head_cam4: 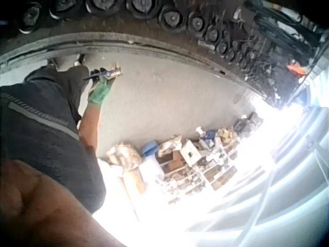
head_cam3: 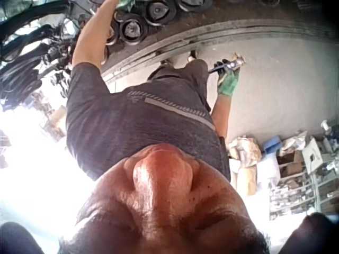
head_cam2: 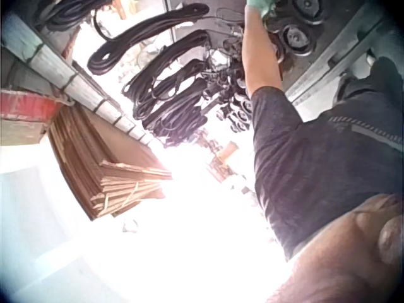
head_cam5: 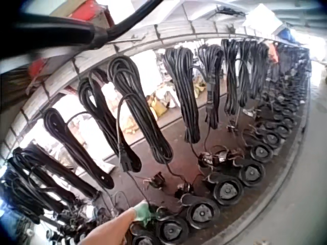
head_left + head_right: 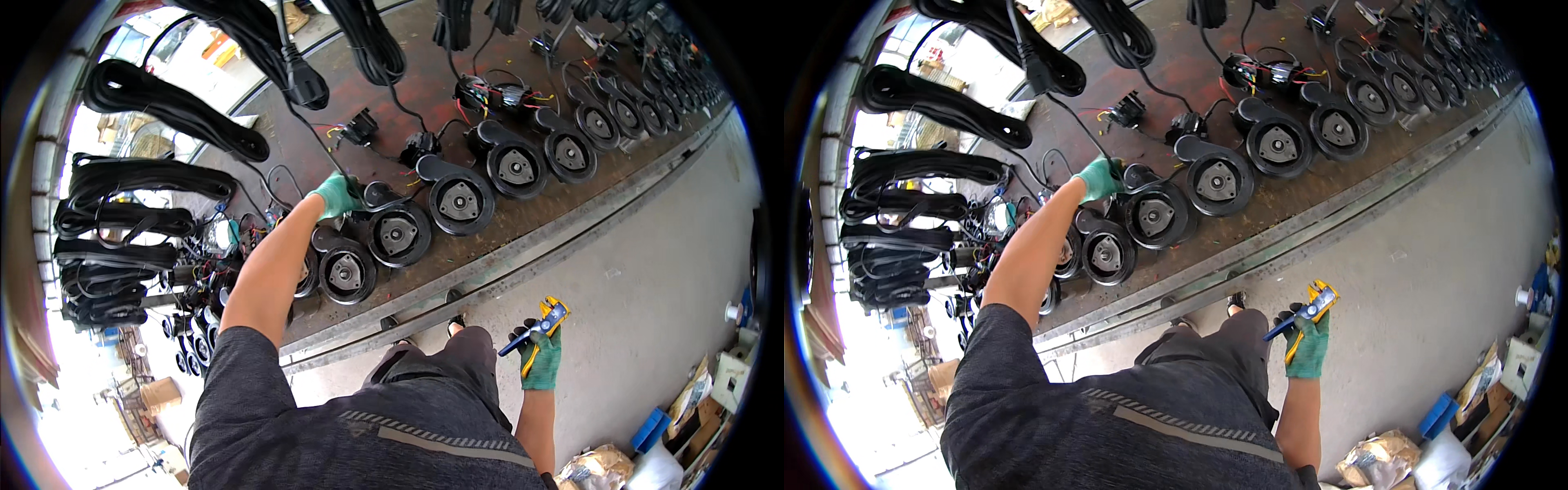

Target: The person uses a yellow and blue crimping tool to secure wires onto circular black components arranged on a workbench. They repeatedly pick up a component, insert wires, and use the tool to crimp the connection before placing the item back on the table.

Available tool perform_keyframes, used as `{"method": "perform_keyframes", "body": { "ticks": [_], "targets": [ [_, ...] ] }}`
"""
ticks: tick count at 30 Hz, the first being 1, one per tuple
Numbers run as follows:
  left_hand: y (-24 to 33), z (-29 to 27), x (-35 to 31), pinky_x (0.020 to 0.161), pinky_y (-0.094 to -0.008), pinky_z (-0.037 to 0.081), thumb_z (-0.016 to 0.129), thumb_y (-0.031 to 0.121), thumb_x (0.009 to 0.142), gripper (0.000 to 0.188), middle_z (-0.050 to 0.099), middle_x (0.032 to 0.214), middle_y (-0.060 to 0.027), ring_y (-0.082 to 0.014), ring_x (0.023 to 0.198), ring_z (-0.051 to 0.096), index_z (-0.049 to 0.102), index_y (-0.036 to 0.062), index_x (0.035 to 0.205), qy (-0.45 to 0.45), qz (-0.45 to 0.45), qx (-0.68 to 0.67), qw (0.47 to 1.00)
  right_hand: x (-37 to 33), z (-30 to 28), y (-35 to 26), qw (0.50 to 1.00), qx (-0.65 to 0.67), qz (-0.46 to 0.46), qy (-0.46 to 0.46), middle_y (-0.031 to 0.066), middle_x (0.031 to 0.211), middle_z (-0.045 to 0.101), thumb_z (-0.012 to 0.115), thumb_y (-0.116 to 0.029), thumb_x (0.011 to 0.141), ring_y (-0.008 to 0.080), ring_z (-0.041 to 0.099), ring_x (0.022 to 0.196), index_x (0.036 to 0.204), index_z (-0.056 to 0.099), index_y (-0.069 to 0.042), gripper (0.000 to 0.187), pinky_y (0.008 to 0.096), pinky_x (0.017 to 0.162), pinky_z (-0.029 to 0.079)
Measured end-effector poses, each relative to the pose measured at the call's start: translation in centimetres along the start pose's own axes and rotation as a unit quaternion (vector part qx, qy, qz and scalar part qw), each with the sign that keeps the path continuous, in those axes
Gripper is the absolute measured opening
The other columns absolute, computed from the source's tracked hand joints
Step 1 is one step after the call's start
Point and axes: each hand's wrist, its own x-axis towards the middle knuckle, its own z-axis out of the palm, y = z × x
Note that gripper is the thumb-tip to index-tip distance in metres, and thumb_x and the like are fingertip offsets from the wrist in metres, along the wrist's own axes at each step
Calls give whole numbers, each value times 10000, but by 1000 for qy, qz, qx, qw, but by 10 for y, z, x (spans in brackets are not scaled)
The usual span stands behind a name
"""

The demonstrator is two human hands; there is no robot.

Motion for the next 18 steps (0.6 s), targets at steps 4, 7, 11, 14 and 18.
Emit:
{"method": "perform_keyframes", "body": {
  "ticks": [4,7,11,14,18],
  "targets": [
    [-9,-66,-83,992,-408,529,934,316,730,552,502,1314,-246,-389,1145,582,719,-18,1113,127,-49,42,990,23,26,-10,997,-23,10,-67,140,1120,656,590,10,861,323,703,916,1465,447,-121,634,525,832,624],
    [-10,-102,-147,992,-432,531,948,247,702,513,469,1349,-243,-398,1102,593,724,-20,1078,161,-61,48,984,35,48,-17,993,-34,17,-109,131,1106,650,580,34,853,316,709,917,1467,449,-108,644,509,836,631],
    [51,-135,-246,1089,-469,486,937,282,697,586,422,1484,-292,-463,1258,562,731,24,1180,103,-61,78,990,29,81,-20,986,-53,-4,-160,88,1111,648,619,28,848,281,708,938,1444,488,-110,626,494,860,622],
    [56,-105,-273,1162,-472,442,931,300,703,519,373,1569,-296,-487,1361,498,724,11,1080,100,45,124,986,17,98,-13,979,-42,-6,-200,74,1111,647,636,34,843,263,702,959,1436,496,-100,624,464,884,614],
    [70,-63,-268,1109,-492,478,908,282,671,470,492,1519,-201,-402,1413,479,748,22,1028,146,225,152,951,-4,115,7,976,-41,-9,-212,108,1121,671,691,-24,841,305,710,987,1381,520,-65,567,514,871,612]
  ]
}}
